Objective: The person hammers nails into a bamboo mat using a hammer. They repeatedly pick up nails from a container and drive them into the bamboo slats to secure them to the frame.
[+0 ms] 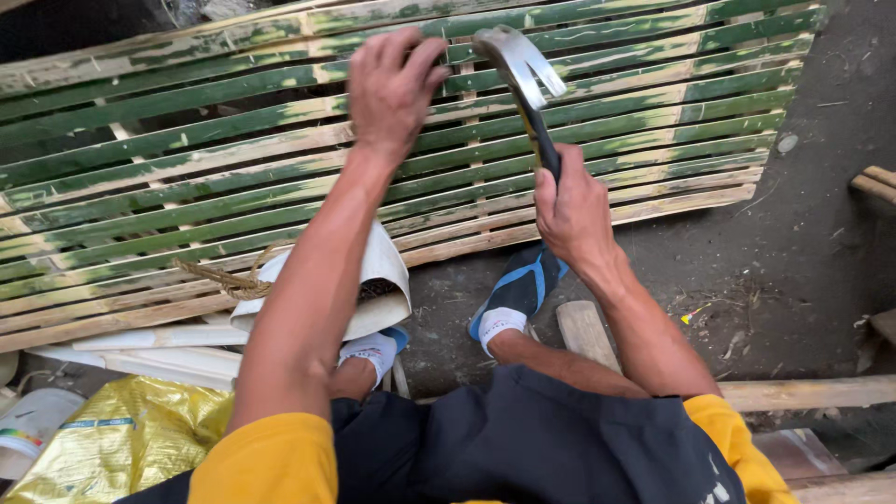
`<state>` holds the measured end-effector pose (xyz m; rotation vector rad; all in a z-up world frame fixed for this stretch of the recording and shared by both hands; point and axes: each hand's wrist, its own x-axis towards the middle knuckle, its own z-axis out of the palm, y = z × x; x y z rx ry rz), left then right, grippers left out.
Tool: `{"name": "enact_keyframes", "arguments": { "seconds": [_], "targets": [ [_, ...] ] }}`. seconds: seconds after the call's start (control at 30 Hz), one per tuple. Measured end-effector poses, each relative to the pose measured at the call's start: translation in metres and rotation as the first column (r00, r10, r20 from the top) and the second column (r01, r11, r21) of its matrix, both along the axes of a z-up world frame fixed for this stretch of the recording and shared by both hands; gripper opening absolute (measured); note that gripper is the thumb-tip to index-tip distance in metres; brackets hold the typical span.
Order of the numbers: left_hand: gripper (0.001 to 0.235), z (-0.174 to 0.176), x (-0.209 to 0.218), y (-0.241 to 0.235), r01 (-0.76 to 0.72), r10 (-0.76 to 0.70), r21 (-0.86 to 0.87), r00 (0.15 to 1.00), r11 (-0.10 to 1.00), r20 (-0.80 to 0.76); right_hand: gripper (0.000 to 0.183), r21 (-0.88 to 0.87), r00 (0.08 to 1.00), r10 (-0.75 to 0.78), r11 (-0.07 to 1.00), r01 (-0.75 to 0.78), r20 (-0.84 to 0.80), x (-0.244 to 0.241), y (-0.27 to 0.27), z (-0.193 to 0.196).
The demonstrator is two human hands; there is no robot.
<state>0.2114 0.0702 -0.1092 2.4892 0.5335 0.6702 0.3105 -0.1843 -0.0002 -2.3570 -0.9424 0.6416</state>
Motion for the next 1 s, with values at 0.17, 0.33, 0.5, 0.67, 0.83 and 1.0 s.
{"name": "enact_keyframes", "arguments": {
  "seconds": [0.17,0.33,0.5,0.67,0.83,1.0],
  "targets": [
    [0.028,-0.004,-0.019,0.005,-0.108,0.112,0.056,0.991,0.993,-0.077,0.027,0.023,0.994,-0.095,0.995,0.097,-0.047,-0.004,-0.011,0.021],
    [0.03,-0.004,-0.016,0.007,-0.092,0.094,0.028,0.989,0.995,-0.111,0.028,0.285,0.998,-0.015,0.958,0.03,-0.056,-0.006,-0.032,0.04],
    [0.03,-0.004,-0.017,0.009,-0.064,0.064,0.01,0.991,0.998,-0.113,0.045,0.484,0.934,0.003,0.855,0.183,-0.358,-0.015,-0.046,-0.028],
    [0.028,0.0,-0.015,0.014,-0.042,0.044,0.025,0.995,0.999,-0.088,0.025,-0.157,0.999,-0.02,0.987,0.025,0.032,0.027,-0.018,-0.035],
    [0.026,0.0,-0.017,0.011,-0.056,0.057,0.009,0.994,0.998,-0.091,0.031,0.687,0.928,-0.018,0.667,0.288,-0.371,-0.002,-0.047,-0.006],
    [0.025,-0.003,-0.016,0.012,-0.054,0.054,0.001,0.997,0.999,-0.063,0.011,-0.024,0.889,0.246,0.966,-0.256,0.386,0.018,-0.02,-0.039]
  ]
}}
